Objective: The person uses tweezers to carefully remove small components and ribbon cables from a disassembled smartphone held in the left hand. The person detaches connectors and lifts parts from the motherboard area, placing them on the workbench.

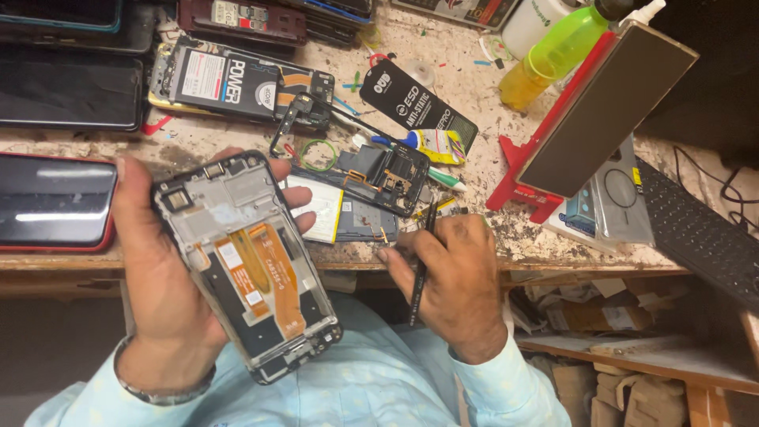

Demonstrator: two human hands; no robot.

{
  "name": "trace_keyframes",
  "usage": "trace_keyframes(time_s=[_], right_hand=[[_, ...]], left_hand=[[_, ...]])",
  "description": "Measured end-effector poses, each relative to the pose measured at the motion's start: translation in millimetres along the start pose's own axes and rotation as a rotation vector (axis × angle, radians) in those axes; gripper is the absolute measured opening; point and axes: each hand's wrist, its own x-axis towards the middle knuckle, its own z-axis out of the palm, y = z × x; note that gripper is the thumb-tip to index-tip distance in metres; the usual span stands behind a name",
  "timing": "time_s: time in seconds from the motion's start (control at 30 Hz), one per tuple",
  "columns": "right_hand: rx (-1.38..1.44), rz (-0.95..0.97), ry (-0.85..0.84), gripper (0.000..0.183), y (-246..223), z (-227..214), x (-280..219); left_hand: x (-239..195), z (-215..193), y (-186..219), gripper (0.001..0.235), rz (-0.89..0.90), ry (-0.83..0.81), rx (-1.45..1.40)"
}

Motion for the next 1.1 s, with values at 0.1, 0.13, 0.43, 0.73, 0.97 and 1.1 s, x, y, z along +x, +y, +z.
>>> trace_keyframes(time_s=[0.1,0.13,0.43,0.73,0.97,1.1], right_hand=[[-0.032,0.021,-0.027,0.022,-2,3,1],[-0.034,0.026,-0.012,0.022,-3,4,1],[-0.038,0.091,0.020,0.021,-8,7,3],[0.019,0.084,0.023,0.012,-13,12,6],[-0.013,0.077,0.075,0.012,-14,12,0],[0.157,0.222,0.163,0.008,-18,8,-12]], left_hand=[[-7,-3,-5,0.085,0.010,-0.014,0.103],[-9,-4,-6,0.084,0.008,-0.010,0.077],[-12,-6,-10,0.079,0.005,-0.015,0.022],[-16,-8,-20,0.069,-0.044,-0.055,-0.135],[-25,-10,-28,0.067,-0.038,-0.089,-0.133],[-29,-9,-33,0.065,0.015,-0.067,-0.121]])
